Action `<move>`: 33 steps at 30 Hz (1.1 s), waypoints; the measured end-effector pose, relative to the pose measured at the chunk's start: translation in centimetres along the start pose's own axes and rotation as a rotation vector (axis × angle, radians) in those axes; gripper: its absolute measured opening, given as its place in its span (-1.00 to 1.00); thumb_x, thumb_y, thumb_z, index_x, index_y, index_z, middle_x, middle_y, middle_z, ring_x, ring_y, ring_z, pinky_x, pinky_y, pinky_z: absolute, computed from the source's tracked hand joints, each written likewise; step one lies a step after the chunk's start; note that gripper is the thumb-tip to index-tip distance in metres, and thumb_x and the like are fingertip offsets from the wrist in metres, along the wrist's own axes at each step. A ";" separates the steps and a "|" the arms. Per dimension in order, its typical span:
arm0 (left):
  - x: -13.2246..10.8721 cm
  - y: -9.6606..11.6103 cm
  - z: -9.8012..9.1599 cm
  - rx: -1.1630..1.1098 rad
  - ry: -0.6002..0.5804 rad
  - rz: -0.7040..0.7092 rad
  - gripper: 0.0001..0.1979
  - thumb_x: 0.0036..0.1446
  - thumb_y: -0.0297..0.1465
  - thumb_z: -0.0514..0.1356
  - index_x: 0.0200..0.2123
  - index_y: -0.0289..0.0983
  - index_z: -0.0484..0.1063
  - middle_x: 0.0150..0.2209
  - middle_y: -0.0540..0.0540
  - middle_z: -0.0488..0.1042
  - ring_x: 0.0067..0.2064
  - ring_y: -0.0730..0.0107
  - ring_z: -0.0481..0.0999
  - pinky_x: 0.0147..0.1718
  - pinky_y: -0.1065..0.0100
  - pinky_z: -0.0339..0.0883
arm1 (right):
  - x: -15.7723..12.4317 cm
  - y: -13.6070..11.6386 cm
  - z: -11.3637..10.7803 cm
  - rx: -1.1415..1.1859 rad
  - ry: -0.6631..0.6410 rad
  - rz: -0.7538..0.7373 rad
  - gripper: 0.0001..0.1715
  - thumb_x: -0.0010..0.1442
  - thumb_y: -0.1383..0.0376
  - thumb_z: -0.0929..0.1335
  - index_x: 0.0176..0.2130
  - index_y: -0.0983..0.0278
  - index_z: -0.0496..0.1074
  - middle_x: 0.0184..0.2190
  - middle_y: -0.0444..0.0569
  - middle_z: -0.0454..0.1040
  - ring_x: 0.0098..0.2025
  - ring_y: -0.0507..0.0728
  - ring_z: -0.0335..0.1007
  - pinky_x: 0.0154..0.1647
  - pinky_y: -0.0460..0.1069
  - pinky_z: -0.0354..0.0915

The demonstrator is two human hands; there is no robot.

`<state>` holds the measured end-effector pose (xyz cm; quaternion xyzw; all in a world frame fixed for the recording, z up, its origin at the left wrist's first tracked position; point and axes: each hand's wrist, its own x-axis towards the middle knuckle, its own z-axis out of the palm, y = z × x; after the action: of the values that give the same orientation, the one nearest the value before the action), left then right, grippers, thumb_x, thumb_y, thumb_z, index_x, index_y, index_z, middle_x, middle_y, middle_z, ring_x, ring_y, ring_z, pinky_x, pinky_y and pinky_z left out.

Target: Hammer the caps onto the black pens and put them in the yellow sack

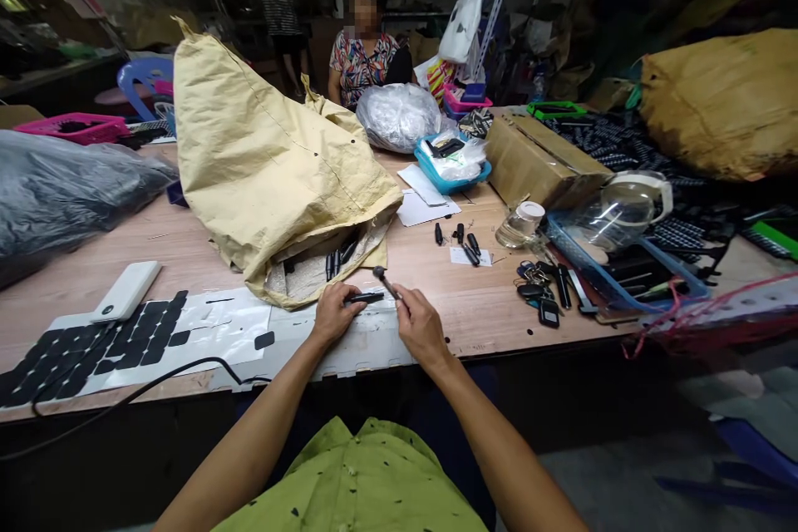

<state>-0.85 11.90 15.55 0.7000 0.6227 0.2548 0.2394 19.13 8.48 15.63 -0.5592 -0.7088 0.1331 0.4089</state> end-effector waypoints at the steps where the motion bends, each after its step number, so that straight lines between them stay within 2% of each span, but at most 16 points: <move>1: 0.0 0.1 0.0 0.006 -0.005 -0.005 -0.86 0.05 -0.46 0.37 -0.28 -0.18 0.57 -0.30 -0.02 0.51 -0.14 0.23 0.43 -0.07 0.22 0.26 | -0.6 -0.5 0.2 0.026 -0.013 -0.018 -0.57 0.32 0.33 0.20 0.07 0.19 0.49 -0.17 0.00 0.56 -0.12 0.13 0.49 -0.06 0.01 0.42; 6: 0.0 0.3 -0.1 0.017 -0.013 -0.016 -0.87 0.06 -0.47 0.36 -0.28 -0.19 0.59 -0.29 -0.02 0.51 -0.13 0.24 0.43 -0.05 0.22 0.25 | -2.0 -1.6 1.1 0.060 -0.019 -0.077 -0.55 0.34 0.35 0.18 0.11 0.18 0.47 -0.19 0.01 0.56 -0.13 0.12 0.50 -0.07 0.00 0.45; 12: -0.1 0.2 0.2 -0.002 -0.004 -0.007 -0.88 0.07 -0.46 0.35 -0.28 -0.17 0.59 -0.28 -0.02 0.51 -0.12 0.24 0.42 -0.05 0.23 0.24 | -2.6 -1.2 1.9 0.007 -0.073 -0.103 -0.52 0.33 0.38 0.19 0.12 0.16 0.47 -0.24 0.00 0.54 -0.16 0.12 0.49 -0.11 0.00 0.46; 19: -0.1 0.5 0.1 0.010 -0.012 -0.014 -0.89 0.06 -0.48 0.36 -0.31 -0.19 0.59 -0.31 -0.02 0.50 -0.12 0.24 0.42 -0.06 0.23 0.24 | -2.4 -1.1 1.2 -0.023 -0.034 -0.064 -0.54 0.35 0.36 0.17 0.11 0.19 0.47 -0.22 0.01 0.54 -0.15 0.11 0.49 -0.08 -0.01 0.45; 25: 0.0 0.4 0.2 -0.002 -0.003 -0.013 -0.86 0.04 -0.48 0.37 -0.29 -0.18 0.58 -0.28 -0.02 0.51 -0.11 0.23 0.43 -0.04 0.22 0.26 | -2.9 -0.5 1.1 -0.038 -0.052 -0.030 -0.55 0.32 0.36 0.18 0.07 0.19 0.50 -0.21 0.00 0.55 -0.14 0.11 0.49 -0.08 -0.01 0.44; 28: 0.0 0.2 0.2 -0.003 0.000 -0.005 -0.87 0.03 -0.49 0.36 -0.30 -0.18 0.58 -0.29 -0.02 0.51 -0.10 0.22 0.44 -0.03 0.20 0.27 | -2.0 0.4 1.1 -0.083 -0.019 0.015 -0.53 0.33 0.35 0.16 0.09 0.17 0.49 -0.18 0.00 0.55 -0.10 0.12 0.48 -0.07 -0.01 0.41; 31: 0.1 0.0 0.3 -0.007 0.002 0.003 -0.87 0.03 -0.49 0.35 -0.31 -0.18 0.57 -0.29 -0.02 0.51 -0.11 0.21 0.44 -0.03 0.19 0.28 | 0.2 2.1 0.9 -0.213 0.018 0.064 -0.51 0.32 0.35 0.16 0.10 0.15 0.49 -0.16 0.01 0.53 -0.10 0.13 0.44 -0.08 -0.02 0.37; 33: 0.0 -0.1 0.4 -0.014 0.010 0.004 -0.86 0.02 -0.50 0.35 -0.31 -0.18 0.57 -0.30 -0.02 0.50 -0.11 0.22 0.44 -0.04 0.19 0.28 | 1.9 3.6 0.7 -0.338 0.016 0.105 -0.52 0.30 0.37 0.18 0.09 0.14 0.50 -0.22 0.00 0.51 -0.15 0.14 0.40 -0.14 -0.04 0.32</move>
<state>-0.68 11.93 15.19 0.6984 0.6205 0.2631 0.2407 21.00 11.54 13.72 -0.6574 -0.6875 0.0285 0.3072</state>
